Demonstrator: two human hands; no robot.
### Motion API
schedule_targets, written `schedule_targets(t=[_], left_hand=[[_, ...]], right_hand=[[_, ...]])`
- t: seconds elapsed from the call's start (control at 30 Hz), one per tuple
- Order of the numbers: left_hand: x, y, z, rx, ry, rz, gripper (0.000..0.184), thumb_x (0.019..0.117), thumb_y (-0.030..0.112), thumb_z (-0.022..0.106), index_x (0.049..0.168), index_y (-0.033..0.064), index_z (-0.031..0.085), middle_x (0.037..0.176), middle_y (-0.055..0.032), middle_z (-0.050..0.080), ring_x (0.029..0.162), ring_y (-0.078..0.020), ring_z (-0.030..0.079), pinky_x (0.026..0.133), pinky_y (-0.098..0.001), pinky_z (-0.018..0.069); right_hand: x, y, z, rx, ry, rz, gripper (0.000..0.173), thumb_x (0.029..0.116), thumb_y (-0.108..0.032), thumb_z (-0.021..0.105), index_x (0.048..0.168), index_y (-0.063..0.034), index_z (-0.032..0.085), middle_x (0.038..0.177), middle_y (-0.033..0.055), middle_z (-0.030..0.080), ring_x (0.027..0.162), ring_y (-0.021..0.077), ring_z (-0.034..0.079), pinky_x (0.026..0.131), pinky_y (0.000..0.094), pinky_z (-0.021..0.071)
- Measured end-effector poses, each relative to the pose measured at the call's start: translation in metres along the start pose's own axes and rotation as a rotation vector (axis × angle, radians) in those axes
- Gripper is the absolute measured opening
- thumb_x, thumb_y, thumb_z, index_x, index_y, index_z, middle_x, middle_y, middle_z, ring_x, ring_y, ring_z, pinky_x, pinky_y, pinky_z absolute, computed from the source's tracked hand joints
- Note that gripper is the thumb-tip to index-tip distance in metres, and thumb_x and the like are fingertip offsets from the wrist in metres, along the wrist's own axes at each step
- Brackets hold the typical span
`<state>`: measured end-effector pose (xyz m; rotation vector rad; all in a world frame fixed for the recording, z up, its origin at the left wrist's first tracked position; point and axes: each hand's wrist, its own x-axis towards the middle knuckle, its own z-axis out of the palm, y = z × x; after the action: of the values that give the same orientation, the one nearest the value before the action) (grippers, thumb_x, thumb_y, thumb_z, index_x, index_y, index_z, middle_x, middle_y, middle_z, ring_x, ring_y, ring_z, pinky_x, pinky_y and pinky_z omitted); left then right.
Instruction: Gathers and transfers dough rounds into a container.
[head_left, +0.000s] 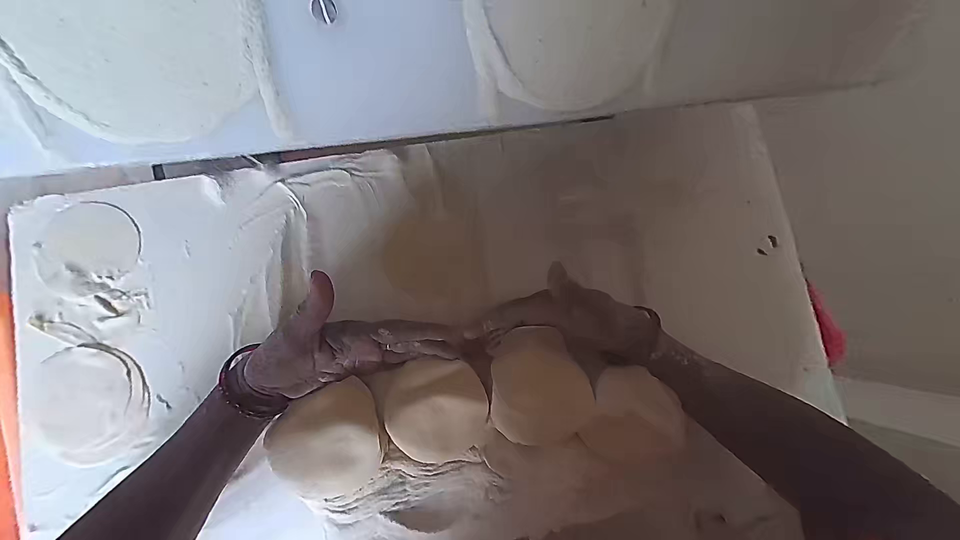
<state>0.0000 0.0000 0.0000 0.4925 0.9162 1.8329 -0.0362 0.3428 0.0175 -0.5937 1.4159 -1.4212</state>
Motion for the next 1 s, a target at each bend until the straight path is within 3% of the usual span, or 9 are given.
schedule_targets(t=[0.07,0.17,0.27,0.33,0.4,0.57,0.7,0.83,1.0], left_hand=[[-0.004,-0.005,0.014,0.029,0.034,-0.018,0.118,0.0853,0.090,0.010,0.152,0.0000,0.046,0.158,-0.0181,0.044,0.150,-0.0295,0.038,0.124,-0.0368,0.0304],[-0.009,0.001,0.025,0.163,0.161,-0.029,0.116,0.0867,0.089,0.010,0.150,0.0006,0.050,0.155,-0.0163,0.049,0.147,-0.0305,0.044,0.122,-0.0417,0.0352],[-0.023,0.016,0.036,0.356,0.381,0.034,0.111,0.0893,0.087,0.008,0.145,0.0043,0.057,0.152,-0.0099,0.055,0.141,-0.0279,0.051,0.116,-0.0431,0.0438],[-0.038,0.023,0.048,0.357,0.518,0.076,0.110,0.0902,0.086,0.010,0.151,0.0029,0.047,0.154,-0.0102,0.052,0.142,-0.0270,0.050,0.119,-0.0441,0.0411],[-0.059,0.027,0.068,0.380,0.704,0.085,0.104,0.0921,0.085,0.016,0.150,0.0036,0.046,0.147,-0.0102,0.058,0.135,-0.0255,0.057,0.113,-0.0431,0.0465],[-0.107,-0.004,0.119,0.466,1.092,0.086,0.060,0.1057,0.050,0.037,0.140,0.0042,0.055,0.132,-0.0093,0.066,0.117,-0.0234,0.067,0.100,-0.0407,0.0558],[-0.103,-0.039,0.152,0.572,1.258,0.160,0.034,0.1027,0.021,0.051,0.123,-0.0021,0.065,0.119,-0.0100,0.070,0.110,-0.0160,0.067,0.100,-0.0366,0.0536],[-0.090,-0.047,0.179,0.707,1.403,0.262,0.028,0.1021,0.015,0.056,0.120,-0.0033,0.066,0.119,-0.0127,0.069,0.107,-0.0091,0.066,0.095,-0.0269,0.0545],[-0.084,-0.055,0.208,0.725,1.494,0.318,0.026,0.1011,0.013,0.056,0.118,-0.0036,0.067,0.117,-0.0134,0.069,0.102,-0.0083,0.068,0.092,-0.0255,0.0553]], right_hand=[[-0.009,-0.006,0.020,-0.016,0.091,0.101,0.077,0.1074,-0.056,0.010,0.135,-0.0095,0.065,0.134,0.0029,0.068,0.124,0.0136,0.063,0.106,0.0333,0.0516],[-0.010,-0.016,0.031,-0.138,0.184,0.105,0.037,0.1080,-0.020,0.042,0.133,-0.0034,0.065,0.122,0.0049,0.071,0.111,0.0102,0.067,0.098,0.0272,0.0544],[-0.011,-0.010,0.024,-0.325,0.265,0.055,0.033,0.1019,-0.004,0.052,0.133,-0.0024,0.062,0.120,0.0063,0.073,0.109,0.0103,0.069,0.096,0.0280,0.0561],[-0.012,-0.008,0.026,-0.355,0.406,0.125,0.036,0.0962,0.000,0.063,0.132,-0.0038,0.062,0.113,0.0063,0.075,0.102,0.0124,0.072,0.091,0.0298,0.0597],[-0.012,-0.011,0.031,-0.356,0.537,0.186,0.043,0.0927,0.001,0.071,0.134,-0.0037,0.060,0.109,0.0074,0.076,0.097,0.0133,0.074,0.087,0.0299,0.0615],[-0.026,-0.043,0.063,-0.330,0.755,0.135,0.042,0.0901,0.009,0.069,0.130,-0.0015,0.060,0.110,0.0106,0.075,0.093,0.0154,0.075,0.084,0.0308,0.0624],[-0.042,-0.079,0.105,-0.367,0.838,0.028,0.036,0.0899,0.008,0.070,0.124,0.0001,0.062,0.109,0.0099,0.075,0.096,0.0146,0.075,0.085,0.0288,0.0631],[-0.056,-0.107,0.141,-0.335,0.867,-0.033,0.035,0.0883,0.012,0.068,0.121,0.0004,0.063,0.107,0.0100,0.076,0.096,0.0163,0.076,0.084,0.0303,0.0639],[-0.063,-0.117,0.166,-0.282,0.896,0.010,0.037,0.0872,0.014,0.069,0.120,-0.0023,0.063,0.107,0.0090,0.076,0.094,0.0142,0.075,0.083,0.0289,0.0619]])
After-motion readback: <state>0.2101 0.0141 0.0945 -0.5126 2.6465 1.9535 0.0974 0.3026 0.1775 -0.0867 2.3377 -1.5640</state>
